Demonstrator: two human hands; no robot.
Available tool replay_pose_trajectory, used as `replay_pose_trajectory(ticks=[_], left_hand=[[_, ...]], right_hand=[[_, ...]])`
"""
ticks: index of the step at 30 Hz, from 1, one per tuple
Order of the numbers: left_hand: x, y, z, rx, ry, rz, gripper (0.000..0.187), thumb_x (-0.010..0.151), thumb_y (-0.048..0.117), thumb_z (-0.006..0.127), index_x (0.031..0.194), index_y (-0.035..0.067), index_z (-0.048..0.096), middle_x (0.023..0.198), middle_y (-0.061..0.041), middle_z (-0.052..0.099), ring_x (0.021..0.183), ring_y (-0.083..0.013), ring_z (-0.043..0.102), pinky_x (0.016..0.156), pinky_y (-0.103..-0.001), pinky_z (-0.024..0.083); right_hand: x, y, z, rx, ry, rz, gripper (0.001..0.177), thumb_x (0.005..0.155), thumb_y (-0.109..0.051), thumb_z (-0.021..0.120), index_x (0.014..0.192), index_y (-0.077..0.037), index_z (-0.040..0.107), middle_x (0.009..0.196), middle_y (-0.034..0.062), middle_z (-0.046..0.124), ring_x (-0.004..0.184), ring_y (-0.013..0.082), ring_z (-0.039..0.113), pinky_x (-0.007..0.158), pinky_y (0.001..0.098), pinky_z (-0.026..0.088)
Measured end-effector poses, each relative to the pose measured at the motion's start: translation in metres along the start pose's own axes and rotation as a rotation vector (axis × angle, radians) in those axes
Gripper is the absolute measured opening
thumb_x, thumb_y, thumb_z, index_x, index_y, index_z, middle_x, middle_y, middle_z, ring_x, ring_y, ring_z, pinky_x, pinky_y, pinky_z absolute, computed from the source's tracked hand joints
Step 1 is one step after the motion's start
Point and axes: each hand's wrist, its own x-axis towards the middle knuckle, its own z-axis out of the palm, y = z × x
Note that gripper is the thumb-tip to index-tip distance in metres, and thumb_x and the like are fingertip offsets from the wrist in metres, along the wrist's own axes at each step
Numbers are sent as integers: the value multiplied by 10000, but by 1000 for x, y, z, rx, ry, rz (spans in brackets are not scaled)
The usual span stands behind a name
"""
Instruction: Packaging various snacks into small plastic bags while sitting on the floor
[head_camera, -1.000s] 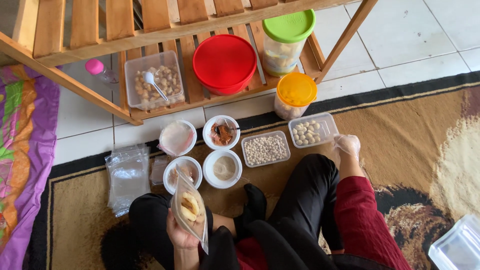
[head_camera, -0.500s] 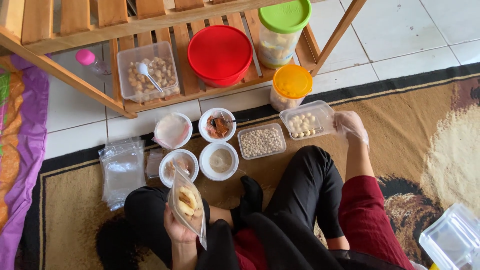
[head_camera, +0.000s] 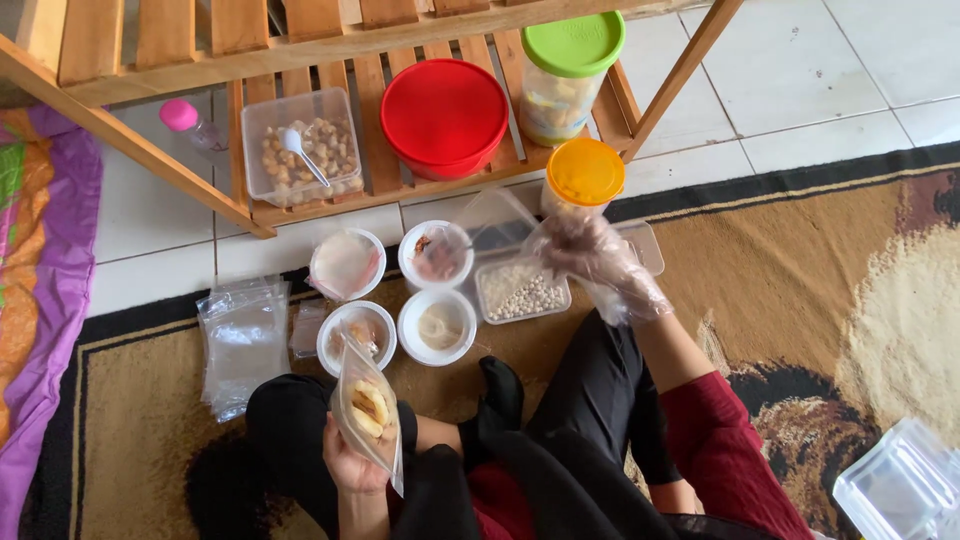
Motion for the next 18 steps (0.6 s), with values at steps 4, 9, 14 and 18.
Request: replay_pose_trajectory(ticks=[4,9,14,18], left_hand=[[-2,-11,40,3,7,37,529,927,369,752,1355,97,604,1317,-84,615,1193,-249,535,720,-312,574],[8,-3,-16,118,223,44,575,923,478,710,1348,97,639,1334,-117,672,1241,-268,610,1029,-462,466],[9,-34,71,20,-88,139,532,959,295,721,1378,4,570,1355,-119,623,1232,-221,562,1135,-418,327],[14,-33,19,124,5,133,569,988,391,630,1413,17,571,1405,-173,609,1316,-288,538,1184,-557,281]], right_hand=[[28,-32,2,-962,-150,1424,54,935,-73,592,888,-65,565,646,132,633,538,296,620,506,414,501],[88,-39,28,-546,-134,1444,127,942,40,632,961,-86,635,726,40,689,566,141,674,516,242,589],[70,-19,-36,-914,301,1602,127,999,-122,628,1105,-56,651,850,43,741,629,66,661,559,143,590],[26,-17,-92,-1182,412,1672,235,1000,-261,599,1072,-68,713,997,70,785,986,160,749,846,295,627]])
